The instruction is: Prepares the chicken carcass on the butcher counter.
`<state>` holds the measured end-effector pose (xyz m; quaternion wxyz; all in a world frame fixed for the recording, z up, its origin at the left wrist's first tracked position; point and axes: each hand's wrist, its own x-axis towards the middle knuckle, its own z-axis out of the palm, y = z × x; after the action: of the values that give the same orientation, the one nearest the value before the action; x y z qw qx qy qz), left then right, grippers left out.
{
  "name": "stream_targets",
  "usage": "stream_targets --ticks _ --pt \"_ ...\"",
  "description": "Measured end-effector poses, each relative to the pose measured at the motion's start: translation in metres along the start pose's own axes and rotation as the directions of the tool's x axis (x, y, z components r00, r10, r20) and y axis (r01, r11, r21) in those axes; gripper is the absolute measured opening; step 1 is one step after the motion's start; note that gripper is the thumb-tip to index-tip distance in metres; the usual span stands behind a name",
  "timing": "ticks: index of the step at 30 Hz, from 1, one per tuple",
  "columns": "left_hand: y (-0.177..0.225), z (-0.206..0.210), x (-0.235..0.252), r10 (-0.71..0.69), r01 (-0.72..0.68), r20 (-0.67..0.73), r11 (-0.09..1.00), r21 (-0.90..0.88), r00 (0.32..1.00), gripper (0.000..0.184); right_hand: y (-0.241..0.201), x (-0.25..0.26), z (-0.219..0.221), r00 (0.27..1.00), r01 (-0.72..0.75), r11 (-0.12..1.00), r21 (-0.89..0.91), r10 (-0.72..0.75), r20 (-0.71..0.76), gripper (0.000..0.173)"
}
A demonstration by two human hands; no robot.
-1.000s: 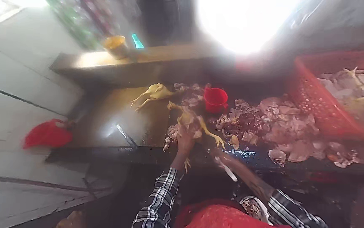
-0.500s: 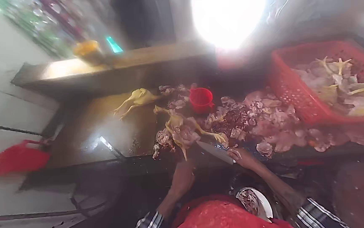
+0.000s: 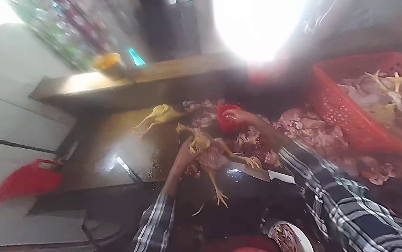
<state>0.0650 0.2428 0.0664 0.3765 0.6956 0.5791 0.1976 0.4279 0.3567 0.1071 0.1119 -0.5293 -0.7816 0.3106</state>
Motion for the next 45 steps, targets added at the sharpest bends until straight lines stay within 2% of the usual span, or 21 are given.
stream_targets --ticks 1,3,5,6,8,10,12,14,15,18,20,22,24,26,28,31,34,37,40,42,45 --pt "-0.003 0.008 0.029 0.024 -0.027 0.030 0.996 0.089 0.999 0.112 0.017 0.030 0.011 0.993 -0.100 0.994 -0.033 0.102 0.067 0.038" --pt "-0.010 0.025 0.065 -0.042 0.012 0.123 0.972 0.233 0.992 0.123 0.031 0.050 0.047 0.918 -0.392 0.905 -0.166 0.397 -0.006 0.038" --pt "-0.018 0.034 0.079 -0.117 0.073 0.154 0.961 0.268 0.981 0.112 0.010 0.046 0.049 0.828 -0.535 0.818 -0.209 0.557 0.062 0.035" --pt "-0.023 0.035 0.079 -0.151 0.106 0.149 0.956 0.273 0.977 0.104 0.002 0.046 0.039 0.828 -0.533 0.834 -0.146 0.549 0.112 0.033" --pt "-0.036 0.039 0.080 -0.186 0.157 0.150 0.970 0.183 0.971 0.094 -0.012 0.039 0.018 0.893 -0.450 0.859 0.245 0.442 0.089 0.036" --pt "-0.049 0.046 0.076 -0.128 0.135 0.135 0.990 -0.043 0.983 0.085 -0.039 0.023 0.023 0.929 -0.312 0.709 0.632 0.368 0.045 0.038" --pt "-0.047 0.041 0.074 -0.038 0.068 0.093 0.936 -0.344 0.995 0.077 -0.060 0.010 0.048 0.971 -0.218 0.649 0.729 0.221 0.093 0.035" --pt "-0.032 0.025 0.067 -0.018 0.029 0.030 0.891 -0.454 0.999 0.071 -0.071 -0.005 0.065 0.994 -0.096 0.698 0.710 0.025 0.110 0.036" --pt "-0.020 0.012 0.061 -0.001 -0.004 -0.012 0.892 -0.452 1.000 0.069 -0.080 -0.017 0.064 0.999 -0.038 0.700 0.713 0.002 0.051 0.037" --pt "0.023 -0.032 0.035 0.081 -0.119 -0.140 0.950 -0.290 0.987 0.069 -0.107 -0.079 0.067 0.982 0.006 0.717 0.697 0.126 -0.139 0.038" --pt "0.062 -0.061 0.019 0.170 -0.184 -0.242 0.982 -0.037 0.955 0.073 -0.107 -0.108 0.094 0.988 0.030 0.753 0.657 0.078 -0.134 0.037" --pt "0.098 -0.076 0.000 0.376 -0.310 -0.334 0.921 0.236 0.864 0.074 -0.108 -0.123 0.129 0.995 0.034 0.735 0.678 0.036 -0.089 0.036" --pt "0.133 -0.082 -0.018 0.517 -0.350 -0.341 0.824 0.445 0.785 0.072 -0.124 -0.124 0.152 0.988 0.034 0.646 0.762 0.091 -0.121 0.038" --pt "0.159 -0.080 -0.029 0.599 -0.357 -0.307 0.736 0.576 0.740 0.073 -0.147 -0.122 0.159 0.967 0.123 0.458 0.881 0.144 -0.210 0.040" --pt "0.176 -0.071 -0.036 0.626 -0.348 -0.274 0.686 0.639 0.730 0.073 -0.160 -0.116 0.162 0.941 0.237 0.295 0.926 0.169 -0.294 0.040" --pt "0.183 -0.055 -0.044 0.627 -0.353 -0.245 0.671 0.652 0.739 0.072 -0.158 -0.112 0.171 0.928 0.303 0.173 0.937 0.169 -0.331 0.037" --pt "0.183 -0.045 -0.052 0.650 -0.407 -0.265 0.690 0.599 0.712 0.077 -0.151 -0.115 0.175 0.946 0.271 0.137 0.953 0.145 -0.290 0.036" --pt "0.194 -0.041 -0.069 0.486 -0.350 -0.292 0.840 0.414 0.824 0.078 -0.148 -0.125 0.174 0.942 0.313 0.163 0.936 0.075 -0.328 0.037" --pt "0.202 -0.041 -0.080 0.273 -0.259 -0.359 0.962 0.089 0.892 0.076 -0.150 -0.135 0.168 0.958 0.260 0.220 0.940 0.066 -0.280 0.038" --pt "0.196 -0.039 -0.083 0.165 -0.270 -0.411 0.939 -0.213 0.897 0.068 -0.149 -0.139 0.164 0.965 0.246 0.260 0.934 0.026 -0.261 0.040" --pt "0.177 -0.039 -0.087 0.058 -0.290 -0.443 0.830 -0.477 0.895 0.056 -0.145 -0.140 0.171 0.961 0.276 0.271 0.922 -0.071 -0.267 0.043"
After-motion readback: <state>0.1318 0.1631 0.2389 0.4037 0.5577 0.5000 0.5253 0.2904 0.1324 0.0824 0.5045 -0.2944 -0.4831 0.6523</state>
